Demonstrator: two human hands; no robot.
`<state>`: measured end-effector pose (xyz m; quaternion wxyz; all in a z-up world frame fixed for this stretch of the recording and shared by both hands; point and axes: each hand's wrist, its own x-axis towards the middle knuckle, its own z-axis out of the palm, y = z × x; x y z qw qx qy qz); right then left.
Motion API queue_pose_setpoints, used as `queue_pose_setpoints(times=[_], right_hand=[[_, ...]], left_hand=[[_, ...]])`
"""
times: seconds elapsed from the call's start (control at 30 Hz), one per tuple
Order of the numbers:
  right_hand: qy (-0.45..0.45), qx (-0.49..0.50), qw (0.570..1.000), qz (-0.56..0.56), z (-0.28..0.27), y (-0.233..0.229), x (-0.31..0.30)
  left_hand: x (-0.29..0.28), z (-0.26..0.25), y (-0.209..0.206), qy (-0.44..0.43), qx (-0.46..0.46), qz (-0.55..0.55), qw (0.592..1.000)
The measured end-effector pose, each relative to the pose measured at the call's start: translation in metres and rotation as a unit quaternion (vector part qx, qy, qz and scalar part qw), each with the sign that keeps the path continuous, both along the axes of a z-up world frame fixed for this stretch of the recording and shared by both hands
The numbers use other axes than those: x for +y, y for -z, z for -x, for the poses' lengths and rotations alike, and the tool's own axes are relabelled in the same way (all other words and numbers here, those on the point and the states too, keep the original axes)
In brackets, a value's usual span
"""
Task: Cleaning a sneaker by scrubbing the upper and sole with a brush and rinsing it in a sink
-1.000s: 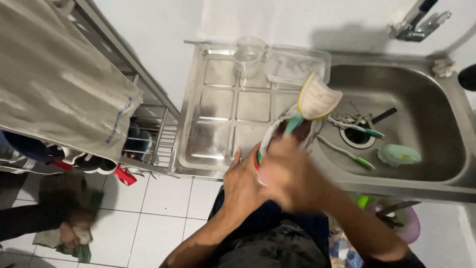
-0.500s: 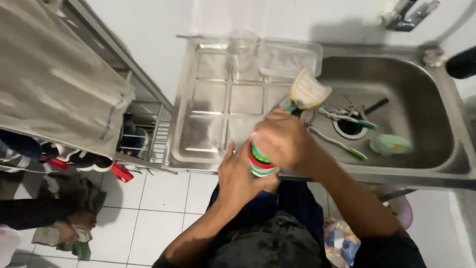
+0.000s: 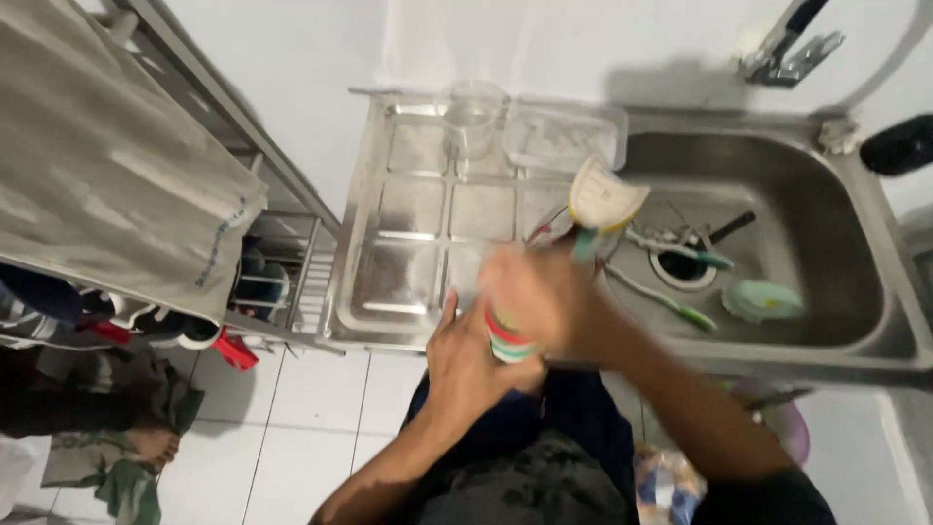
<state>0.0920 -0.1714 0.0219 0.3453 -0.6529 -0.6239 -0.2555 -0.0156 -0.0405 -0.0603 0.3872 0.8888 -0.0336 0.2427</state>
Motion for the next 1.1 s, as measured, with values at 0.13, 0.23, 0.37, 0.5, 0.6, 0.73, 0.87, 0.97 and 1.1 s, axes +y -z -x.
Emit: queue_pose_setpoints(times=[0.13,0.23,0.37,0.5,0.6,0.73,0.87,0.97,1.1], right_hand=[[0.217,0.273,0.908,0.232,0.039,-0.026,0.016],[0.065,0.222,0.971,0.056,0.046,-0.033,0.013],[0.202,0.038,0.971,0.124,0.036,-0.013,0.010],[-0.040,0.244,0.967,0.066,0.092,-0.076,0.010],[0.164,0.219,0.939,0.207,0.029,-0.013,0.014],[0.155,0.368,0.873,0.279,0.068,-0.036,0.019],[0.091,0.130,0.983,0.092,0.036,-0.026,0.018],[0.128,0.275,0.951,0.063,0.059,-0.047,0.015],[0.047,0.231,0.971,0.046,0.053,0.010,0.001]], left_hand=[[0.006,-0.002,0.016,-0.005,0.001,-0.001,1.000],[0.003,-0.003,-0.007,0.008,-0.018,0.061,0.998],[-0.005,0.004,-0.022,-0.027,0.000,-0.015,1.000],[0.003,0.007,-0.058,0.043,0.077,0.003,0.996],[0.005,0.000,-0.001,-0.009,0.083,-0.077,0.994],[0.009,0.000,0.005,0.004,0.057,-0.076,0.995],[0.004,0.001,-0.028,0.017,0.037,-0.041,0.998],[0.006,0.003,-0.010,0.019,-0.004,-0.064,0.998],[0.012,0.000,-0.002,0.041,-0.087,-0.092,0.991]])
